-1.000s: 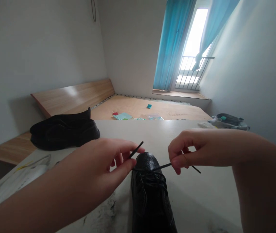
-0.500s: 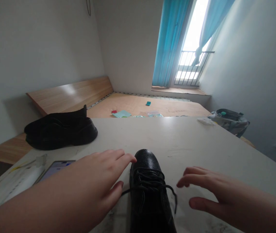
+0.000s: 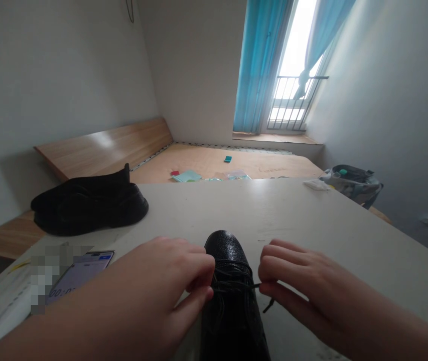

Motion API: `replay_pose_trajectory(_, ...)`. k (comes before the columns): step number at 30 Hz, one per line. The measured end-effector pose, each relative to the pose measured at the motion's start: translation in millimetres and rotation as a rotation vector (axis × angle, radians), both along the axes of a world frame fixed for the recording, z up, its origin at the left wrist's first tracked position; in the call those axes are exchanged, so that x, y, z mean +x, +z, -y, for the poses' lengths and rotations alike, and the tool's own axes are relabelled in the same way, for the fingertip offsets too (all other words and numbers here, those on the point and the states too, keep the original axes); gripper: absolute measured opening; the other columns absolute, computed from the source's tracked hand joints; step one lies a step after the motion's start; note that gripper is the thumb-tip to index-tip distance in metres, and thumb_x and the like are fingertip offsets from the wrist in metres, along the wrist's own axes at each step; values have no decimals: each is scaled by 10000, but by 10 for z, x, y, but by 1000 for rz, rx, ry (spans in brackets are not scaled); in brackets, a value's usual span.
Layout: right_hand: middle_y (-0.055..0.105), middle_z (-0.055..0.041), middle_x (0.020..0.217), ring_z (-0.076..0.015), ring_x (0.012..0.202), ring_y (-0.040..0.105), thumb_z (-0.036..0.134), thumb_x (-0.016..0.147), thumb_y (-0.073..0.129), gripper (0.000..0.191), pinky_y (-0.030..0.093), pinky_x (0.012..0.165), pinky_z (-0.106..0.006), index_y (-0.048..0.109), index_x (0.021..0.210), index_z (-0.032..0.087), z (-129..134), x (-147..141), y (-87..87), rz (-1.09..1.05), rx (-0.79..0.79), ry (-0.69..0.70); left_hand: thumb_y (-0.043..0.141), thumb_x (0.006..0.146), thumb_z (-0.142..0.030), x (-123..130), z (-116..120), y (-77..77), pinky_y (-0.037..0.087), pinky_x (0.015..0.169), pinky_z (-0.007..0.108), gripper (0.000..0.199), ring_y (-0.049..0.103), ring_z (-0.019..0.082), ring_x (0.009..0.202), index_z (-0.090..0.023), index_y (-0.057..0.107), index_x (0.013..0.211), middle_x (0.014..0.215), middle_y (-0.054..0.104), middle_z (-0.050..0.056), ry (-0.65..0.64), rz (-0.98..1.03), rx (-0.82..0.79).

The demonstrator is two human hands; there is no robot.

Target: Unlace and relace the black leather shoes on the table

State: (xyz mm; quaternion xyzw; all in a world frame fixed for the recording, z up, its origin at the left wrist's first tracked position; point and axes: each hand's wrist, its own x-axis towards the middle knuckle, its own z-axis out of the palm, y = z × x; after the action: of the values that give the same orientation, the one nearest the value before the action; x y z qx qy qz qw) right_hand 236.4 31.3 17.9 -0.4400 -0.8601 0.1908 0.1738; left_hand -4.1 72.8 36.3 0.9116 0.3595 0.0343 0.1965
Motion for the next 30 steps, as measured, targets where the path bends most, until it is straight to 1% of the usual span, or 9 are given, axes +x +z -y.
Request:
replay_pose_trajectory(3,585,-21,784,-173,773,536,253,1008,416,254,418,694,-292,497,770,215,32,104,-66,-20,-77,-39,481,870,-202,-28,-33,6,327,628,293,210,546,175,678,-236,606,705,711,644,-18,-13,-41,44)
replay_pose_trajectory(7,541,4,768,-141,698,489,304,1005,419,269,411,645,-253,486,761,213,136,131,-280,-192,-373,-145,503,864,-225,-57,-40,-26,348,593,282,228,577,181,654,-250,683,727,688,666,4,15,-1,-44)
replay_pose_trajectory(10,503,19,723,-134,693,459,381,974,501,300,394,641,-242,497,731,205,187,103,-413,-425,-536,-153,463,909,-292,-65,-18,-29,368,582,265,290,616,185,678,-264,719,776,741,702,12,64,29,-135)
replay_pose_trajectory(13,528,3,781,-137,746,516,467,882,643,335,432,700,-259,560,713,190,196,32,-470,-788,-622,-49,433,933,-352,-42,-12,9,373,571,251,332,627,180,687,-267,729,807,783,717,3,112,16,-211)
replay_pose_trajectory(16,577,-28,948,-160,855,591,459,816,725,298,481,783,-289,627,716,195,202,-87,-476,-1054,-638,-80,443,931,-414,7,-46,54,386,585,242,336,628,183,729,-269,727,826,801,713,-13,136,28,-280)
replay_pose_trajectory(19,656,-40,1038,-178,896,627,434,812,736,231,507,815,-299,683,750,218,225,-209,-477,-1108,-642,-259,487,918,-467,50,-87,79,425,643,241,315,635,184,789,-277,735,877,842,709,-16,144,119,-352)
replay_pose_trajectory(22,720,-42,938,-177,833,649,454,802,741,229,531,759,-285,733,842,229,237,-289,-506,-1120,-633,-386,537,893,-466,81,-96,93,424,611,230,290,648,180,796,-278,758,905,874,730,-12,158,182,-400)
replay_pose_trajectory(25,737,-28,853,-179,836,675,427,802,751,199,542,772,-280,742,863,237,223,-327,-555,-1154,-580,-416,576,855,-491,107,-74,83,416,557,226,299,654,182,734,-271,778,855,796,743,-12,218,192,-388)
replay_pose_trajectory(30,745,-29,844,-180,836,690,401,780,776,184,545,770,-265,745,847,233,201,-399,-604,-1179,-513,-428,651,797,-481,131,10,-106,521,705,278,246,692,216,826,-276,783,833,856,769,-2,341,359,-404)
